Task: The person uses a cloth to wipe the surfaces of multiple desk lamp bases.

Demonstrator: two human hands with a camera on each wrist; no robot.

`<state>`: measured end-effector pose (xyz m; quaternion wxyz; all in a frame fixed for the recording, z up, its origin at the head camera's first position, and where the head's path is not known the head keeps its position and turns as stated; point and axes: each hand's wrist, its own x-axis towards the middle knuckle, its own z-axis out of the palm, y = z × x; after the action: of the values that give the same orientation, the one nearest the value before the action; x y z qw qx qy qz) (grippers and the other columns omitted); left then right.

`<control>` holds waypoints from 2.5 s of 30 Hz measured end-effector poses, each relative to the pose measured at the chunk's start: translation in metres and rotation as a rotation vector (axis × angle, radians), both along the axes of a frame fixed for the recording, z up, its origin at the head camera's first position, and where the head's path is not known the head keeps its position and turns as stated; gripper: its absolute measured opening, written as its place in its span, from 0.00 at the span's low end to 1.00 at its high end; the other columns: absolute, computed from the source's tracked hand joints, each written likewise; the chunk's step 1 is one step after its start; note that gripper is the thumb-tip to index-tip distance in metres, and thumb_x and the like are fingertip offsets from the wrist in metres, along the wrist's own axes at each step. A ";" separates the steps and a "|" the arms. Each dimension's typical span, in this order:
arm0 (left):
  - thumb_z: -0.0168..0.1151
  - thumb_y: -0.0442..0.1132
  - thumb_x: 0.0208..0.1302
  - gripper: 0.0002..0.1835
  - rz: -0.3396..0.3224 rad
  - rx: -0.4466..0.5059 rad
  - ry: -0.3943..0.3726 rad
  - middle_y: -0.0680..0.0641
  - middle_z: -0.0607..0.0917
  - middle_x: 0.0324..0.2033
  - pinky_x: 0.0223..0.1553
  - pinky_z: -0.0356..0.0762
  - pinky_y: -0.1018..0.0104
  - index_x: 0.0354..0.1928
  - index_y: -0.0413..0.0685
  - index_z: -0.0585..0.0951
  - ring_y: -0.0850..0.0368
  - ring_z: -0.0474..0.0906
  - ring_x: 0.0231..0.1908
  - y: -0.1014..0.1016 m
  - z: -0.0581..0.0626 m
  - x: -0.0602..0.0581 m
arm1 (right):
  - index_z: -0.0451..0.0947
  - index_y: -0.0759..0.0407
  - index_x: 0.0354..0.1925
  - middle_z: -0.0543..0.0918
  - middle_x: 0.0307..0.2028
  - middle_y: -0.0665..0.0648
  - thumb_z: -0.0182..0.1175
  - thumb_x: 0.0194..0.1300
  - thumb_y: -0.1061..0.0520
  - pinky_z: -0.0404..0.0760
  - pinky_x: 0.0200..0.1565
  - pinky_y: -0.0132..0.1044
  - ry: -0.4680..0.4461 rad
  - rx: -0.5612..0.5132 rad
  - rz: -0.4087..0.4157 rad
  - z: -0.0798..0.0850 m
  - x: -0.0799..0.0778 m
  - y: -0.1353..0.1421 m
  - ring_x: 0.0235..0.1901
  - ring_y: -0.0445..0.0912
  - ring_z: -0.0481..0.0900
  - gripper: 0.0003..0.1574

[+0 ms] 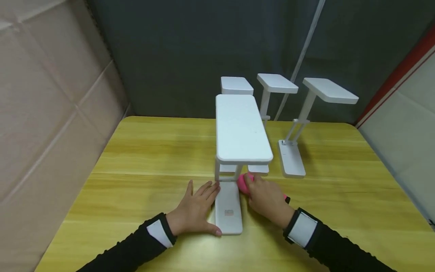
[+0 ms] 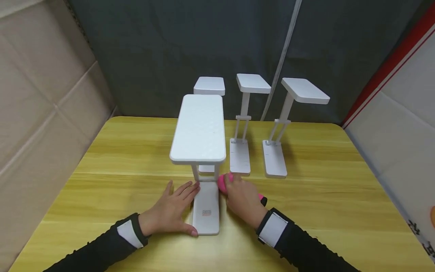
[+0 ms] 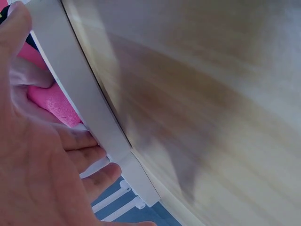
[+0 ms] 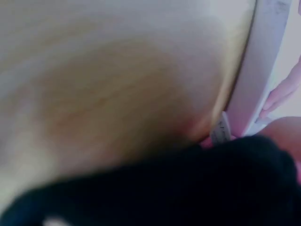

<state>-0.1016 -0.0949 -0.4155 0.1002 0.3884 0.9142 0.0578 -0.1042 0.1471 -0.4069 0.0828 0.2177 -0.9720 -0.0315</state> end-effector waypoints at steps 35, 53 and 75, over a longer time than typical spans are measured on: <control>0.49 0.81 0.38 0.62 0.004 0.005 -0.063 0.47 0.46 0.68 0.55 0.36 0.28 0.68 0.45 0.46 0.48 0.40 0.67 0.001 -0.003 0.002 | 0.70 0.58 0.52 0.76 0.34 0.63 0.57 0.46 0.56 0.58 0.09 0.34 -0.020 -0.016 0.006 -0.007 0.004 0.011 0.10 0.42 0.59 0.31; 0.47 0.82 0.37 0.64 0.027 -0.034 -0.026 0.46 0.44 0.69 0.57 0.36 0.30 0.68 0.45 0.44 0.50 0.39 0.67 -0.004 0.002 0.001 | 0.73 0.58 0.51 0.74 0.30 0.54 0.56 0.46 0.56 0.62 0.14 0.33 -0.181 0.103 0.274 0.015 0.066 0.001 0.13 0.40 0.56 0.29; 0.44 0.76 0.51 0.52 -0.006 -0.080 -0.007 0.47 0.48 0.68 0.57 0.40 0.30 0.68 0.46 0.48 0.51 0.42 0.67 -0.003 0.004 -0.004 | 0.67 0.47 0.53 0.73 0.31 0.48 0.62 0.48 0.50 0.58 0.12 0.25 -0.143 -0.033 0.535 0.004 0.094 -0.056 0.14 0.37 0.62 0.32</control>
<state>-0.1059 -0.0982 -0.4116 0.1191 0.3867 0.9142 0.0225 -0.0101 0.0911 -0.4028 0.0226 0.4668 -0.8838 0.0226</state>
